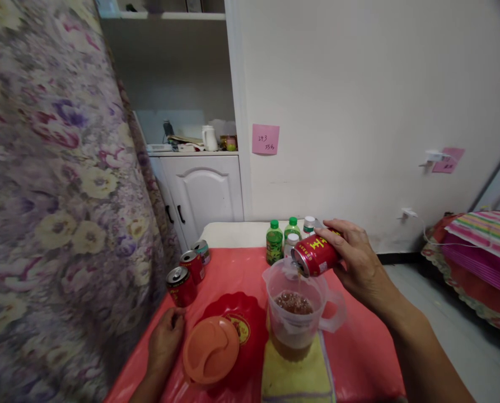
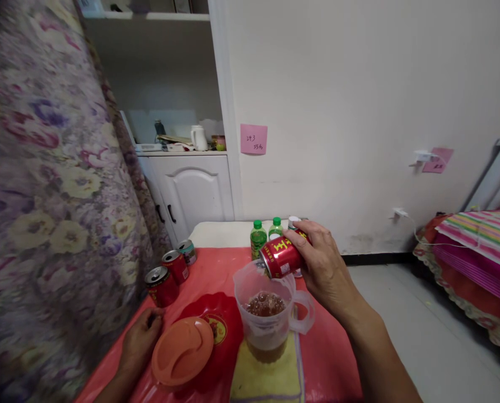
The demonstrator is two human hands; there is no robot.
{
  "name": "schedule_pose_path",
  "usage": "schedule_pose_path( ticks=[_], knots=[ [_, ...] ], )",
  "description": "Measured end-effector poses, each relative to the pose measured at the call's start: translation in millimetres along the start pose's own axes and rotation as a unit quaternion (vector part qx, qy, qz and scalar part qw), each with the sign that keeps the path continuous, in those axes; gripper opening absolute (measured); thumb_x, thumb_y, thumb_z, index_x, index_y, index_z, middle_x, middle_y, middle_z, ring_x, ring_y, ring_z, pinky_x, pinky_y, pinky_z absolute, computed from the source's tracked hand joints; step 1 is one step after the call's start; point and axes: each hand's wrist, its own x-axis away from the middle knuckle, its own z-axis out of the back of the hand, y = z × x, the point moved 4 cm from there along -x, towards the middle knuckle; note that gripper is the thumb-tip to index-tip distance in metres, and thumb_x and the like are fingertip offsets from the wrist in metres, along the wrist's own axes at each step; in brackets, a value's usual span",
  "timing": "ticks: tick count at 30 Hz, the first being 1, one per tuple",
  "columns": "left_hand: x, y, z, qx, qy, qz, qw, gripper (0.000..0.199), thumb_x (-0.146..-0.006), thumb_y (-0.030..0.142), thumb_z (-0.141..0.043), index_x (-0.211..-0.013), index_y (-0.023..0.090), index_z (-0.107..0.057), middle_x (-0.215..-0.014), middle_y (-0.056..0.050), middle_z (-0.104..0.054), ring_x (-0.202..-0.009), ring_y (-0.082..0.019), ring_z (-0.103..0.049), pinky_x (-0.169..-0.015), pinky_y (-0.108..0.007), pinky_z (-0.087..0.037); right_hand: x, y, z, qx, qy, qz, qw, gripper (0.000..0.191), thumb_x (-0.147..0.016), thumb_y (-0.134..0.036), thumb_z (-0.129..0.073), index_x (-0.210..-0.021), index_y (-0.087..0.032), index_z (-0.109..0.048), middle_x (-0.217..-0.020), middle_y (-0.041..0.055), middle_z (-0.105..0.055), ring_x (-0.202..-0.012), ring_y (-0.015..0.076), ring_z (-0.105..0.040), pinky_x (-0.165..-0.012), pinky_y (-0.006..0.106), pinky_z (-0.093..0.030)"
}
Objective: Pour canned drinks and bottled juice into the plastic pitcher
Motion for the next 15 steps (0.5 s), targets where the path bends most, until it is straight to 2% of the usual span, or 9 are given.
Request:
schedule_pose_path(
  ticks=[6, 15],
  knots=[
    [0.1, 0.5, -0.2, 0.0, 0.002, 0.001, 1.0, 0.027, -0.08, 0.041, -0.046, -0.089, 0.023, -0.065, -0.092, -0.005, -0.078, -0.086, -0.025, -0.072, -0.076, -0.031, -0.051, 0.7, -0.9, -1.4, 0.002, 0.001, 0.007, 1.0, 0.056, -0.091, -0.001, -0.051, -0.142, -0.024, -0.048, -0.14, 0.0148, -0.052, -0.136, 0.0292, -0.045, -0.112, 0.053, -0.045],
    [-0.5, -3.4, -1.4, 0.003, 0.003, -0.006, 1.0, 0.028, -0.078, 0.042, -0.047, -0.089, 0.023, -0.065, -0.092, -0.005, -0.078, -0.086, -0.025, -0.072, -0.076, -0.031, -0.051, 1.1, -0.5, -0.8, 0.008, -0.001, 0.006, 1.0, 0.058, -0.09, 0.001, -0.051, -0.142, -0.023, -0.049, -0.141, 0.0152, -0.052, -0.135, 0.0297, -0.045, -0.112, 0.054, -0.045]
  ],
)
